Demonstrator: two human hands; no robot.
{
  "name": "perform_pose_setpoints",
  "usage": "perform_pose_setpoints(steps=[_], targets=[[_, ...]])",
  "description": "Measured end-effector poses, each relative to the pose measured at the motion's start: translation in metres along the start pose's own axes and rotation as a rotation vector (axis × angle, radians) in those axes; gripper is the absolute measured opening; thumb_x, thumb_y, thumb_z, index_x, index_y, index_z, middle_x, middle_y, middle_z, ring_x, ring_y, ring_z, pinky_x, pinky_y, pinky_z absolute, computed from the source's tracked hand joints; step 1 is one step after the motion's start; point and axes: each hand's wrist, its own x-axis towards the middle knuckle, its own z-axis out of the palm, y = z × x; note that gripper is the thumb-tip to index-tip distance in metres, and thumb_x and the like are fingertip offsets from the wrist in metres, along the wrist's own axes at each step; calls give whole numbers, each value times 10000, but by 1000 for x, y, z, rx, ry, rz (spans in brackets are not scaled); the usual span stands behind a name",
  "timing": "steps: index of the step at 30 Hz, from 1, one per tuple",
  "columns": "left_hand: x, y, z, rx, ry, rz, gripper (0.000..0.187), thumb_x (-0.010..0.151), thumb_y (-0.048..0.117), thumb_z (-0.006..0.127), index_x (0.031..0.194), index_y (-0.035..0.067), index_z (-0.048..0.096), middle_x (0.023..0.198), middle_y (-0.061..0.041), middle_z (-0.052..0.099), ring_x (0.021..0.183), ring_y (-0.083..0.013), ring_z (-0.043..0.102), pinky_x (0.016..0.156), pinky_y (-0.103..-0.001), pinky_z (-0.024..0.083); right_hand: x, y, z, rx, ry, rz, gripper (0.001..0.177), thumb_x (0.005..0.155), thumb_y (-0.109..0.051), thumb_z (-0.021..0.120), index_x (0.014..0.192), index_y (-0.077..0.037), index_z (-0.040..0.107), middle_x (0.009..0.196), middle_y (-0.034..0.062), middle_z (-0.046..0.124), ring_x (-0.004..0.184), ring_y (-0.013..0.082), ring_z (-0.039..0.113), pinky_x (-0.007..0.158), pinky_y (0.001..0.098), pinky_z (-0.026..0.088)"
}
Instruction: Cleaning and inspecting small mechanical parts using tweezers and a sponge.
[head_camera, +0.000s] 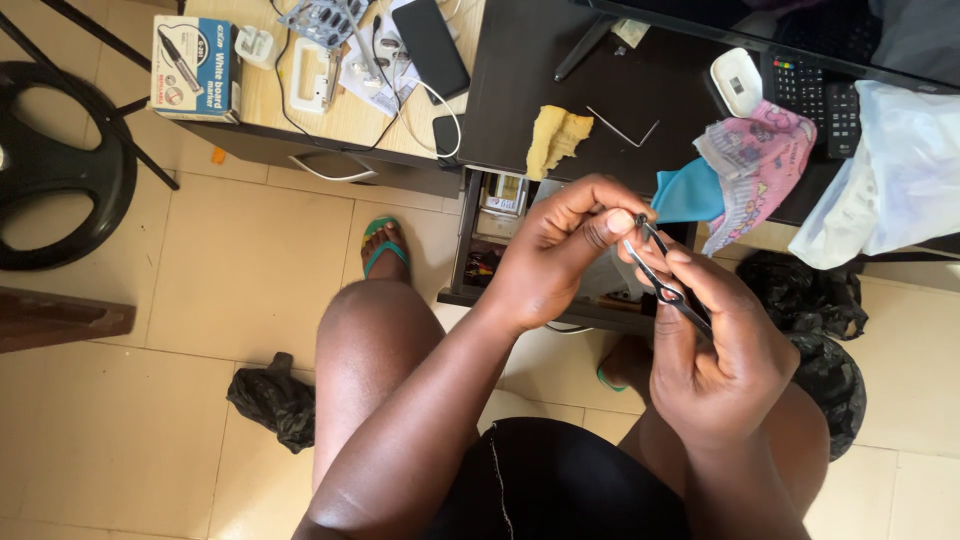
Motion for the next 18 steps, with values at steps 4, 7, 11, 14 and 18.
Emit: perform_pose_setpoints(steps=[4,7,11,14,18], targets=[[1,-11,9,119,48,71,147,1140,113,552,1200,23,652,979,-24,649,930,-93,597,919,-273,518,-1,-1,4,-60,26,42,245,1060,84,637,1304,89,610,1217,203,730,1078,241,759,952,298,599],[-1,-16,15,219,122,98,140,1150,101,540,1194,28,651,976,-13,628,897,-79,585,910,-260,513,-1,-1,6,-111,41,53,271,1032,96,640,1302,85,622,1175,208,727,1061,249,758,935,298,594],[-4,-18,22,298,192,128,130,1150,80,523,1197,37,637,1004,-4,612,899,-66,577,893,-247,515,0,-6,11,-166,74,61,287,992,119,626,1276,85,636,1137,215,734,1020,255,764,898,301,593],[-5,-21,24,287,218,128,121,1142,65,510,1185,38,619,1056,-6,616,921,-59,582,878,-239,525,0,-8,15,-124,83,70,290,998,128,611,1285,89,627,1152,209,740,1030,252,770,913,302,601],[-6,-26,22,217,239,84,103,1146,55,485,1162,39,585,1046,-8,627,919,-45,596,860,-232,540,3,-9,20,-77,83,75,296,995,144,588,1286,97,619,1197,208,738,1039,252,768,930,307,606]])
